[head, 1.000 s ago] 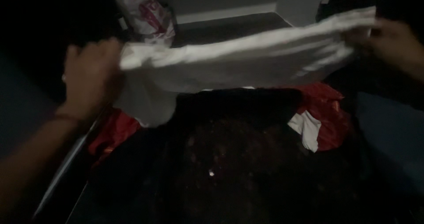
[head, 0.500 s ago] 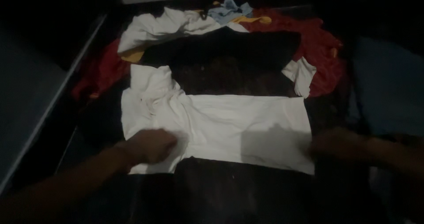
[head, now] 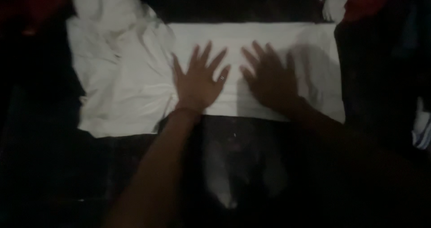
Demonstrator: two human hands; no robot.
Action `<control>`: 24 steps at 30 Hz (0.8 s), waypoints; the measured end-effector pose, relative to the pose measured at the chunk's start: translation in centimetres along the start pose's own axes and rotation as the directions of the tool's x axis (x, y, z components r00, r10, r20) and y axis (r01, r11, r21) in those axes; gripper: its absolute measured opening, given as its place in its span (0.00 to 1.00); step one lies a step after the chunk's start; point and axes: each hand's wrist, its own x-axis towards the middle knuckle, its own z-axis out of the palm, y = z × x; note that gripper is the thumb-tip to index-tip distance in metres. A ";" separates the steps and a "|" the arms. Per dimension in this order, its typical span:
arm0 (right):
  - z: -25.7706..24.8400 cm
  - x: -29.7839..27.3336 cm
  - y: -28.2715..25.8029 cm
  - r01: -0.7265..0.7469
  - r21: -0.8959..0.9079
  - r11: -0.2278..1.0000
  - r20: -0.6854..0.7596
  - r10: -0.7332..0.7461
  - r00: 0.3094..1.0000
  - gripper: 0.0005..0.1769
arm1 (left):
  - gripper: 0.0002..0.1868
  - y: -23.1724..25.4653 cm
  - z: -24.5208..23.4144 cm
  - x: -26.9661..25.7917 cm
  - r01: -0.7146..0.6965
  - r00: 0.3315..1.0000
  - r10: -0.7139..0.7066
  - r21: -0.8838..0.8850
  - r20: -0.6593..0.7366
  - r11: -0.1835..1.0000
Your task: The person folds a white t-shirt on a dark surface, smoothing and aligning it before folding it into a compact rectangle. They then pick up a black garment and begin folding it in a similar manner.
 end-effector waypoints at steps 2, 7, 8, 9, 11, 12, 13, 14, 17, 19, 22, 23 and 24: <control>-0.8 -0.3 2.5 -0.027 -0.243 0.970 0.004 0.029 1.000 0.32 | 0.31 -2.2 -0.3 -0.2 0.078 0.997 -0.077 0.054 -0.024 0.995; -3.7 -1.8 7.3 -0.275 -0.130 0.953 0.063 0.285 0.957 0.32 | 0.33 -9.2 -3.6 -3.1 0.093 0.992 -0.102 -0.105 -0.079 0.990; -3.7 -1.7 7.6 -0.279 -0.130 0.951 0.065 0.289 0.955 0.33 | 0.33 -9.9 -3.7 -3.4 0.055 0.990 -0.073 -0.150 -0.117 0.987; -3.7 -1.7 7.7 -0.279 -0.129 0.951 0.075 0.290 0.954 0.33 | 0.33 -10.3 -3.6 -3.9 0.014 0.986 -0.034 -0.122 -0.164 0.992; -4.0 -1.5 7.2 -0.268 -0.140 0.953 0.082 0.281 0.956 0.32 | 0.32 -10.2 -3.7 -4.6 -0.067 0.964 0.050 -0.055 -0.261 0.996; -4.4 -1.6 6.7 -0.256 -0.153 0.955 0.080 0.270 0.960 0.32 | 0.31 -9.9 -3.7 -5.3 -0.082 0.955 0.061 -0.062 -0.290 0.995; -5.0 -1.2 6.2 -0.239 -0.167 0.957 0.071 0.253 0.965 0.32 | 0.29 -9.4 -3.6 -5.9 -0.096 0.942 0.069 -0.068 -0.327 0.993; -5.8 -1.1 5.5 -0.205 -0.227 0.952 0.102 0.233 0.967 0.31 | 0.27 -9.1 -3.7 -6.8 -0.110 0.928 0.077 -0.072 -0.364 0.991; -8.7 -1.9 2.1 -0.057 -0.356 0.933 0.268 0.161 0.950 0.31 | 0.20 -9.3 -4.8 -9.1 -0.367 0.866 0.363 0.056 -0.342 0.928; -10.4 -4.2 0.3 -0.026 -0.150 0.988 0.430 0.088 0.898 0.29 | 0.18 -9.4 -5.2 -10.4 -0.442 0.855 0.439 0.055 -0.275 0.895; -11.6 -5.5 -1.5 -0.021 0.028 0.999 0.549 0.002 0.836 0.30 | 0.16 -10.1 -6.1 -10.7 -0.473 0.865 0.470 0.029 -0.175 0.881; -11.8 -5.5 -1.8 0.011 0.013 1.000 0.580 -0.016 0.815 0.30 | 0.15 -10.1 -6.5 -10.6 -0.505 0.853 0.507 0.048 -0.123 0.862; -12.0 -5.4 -1.9 0.016 0.010 1.000 0.573 -0.018 0.819 0.30 | 0.16 -10.0 -6.8 -10.4 -0.537 0.839 0.540 0.066 -0.070 0.841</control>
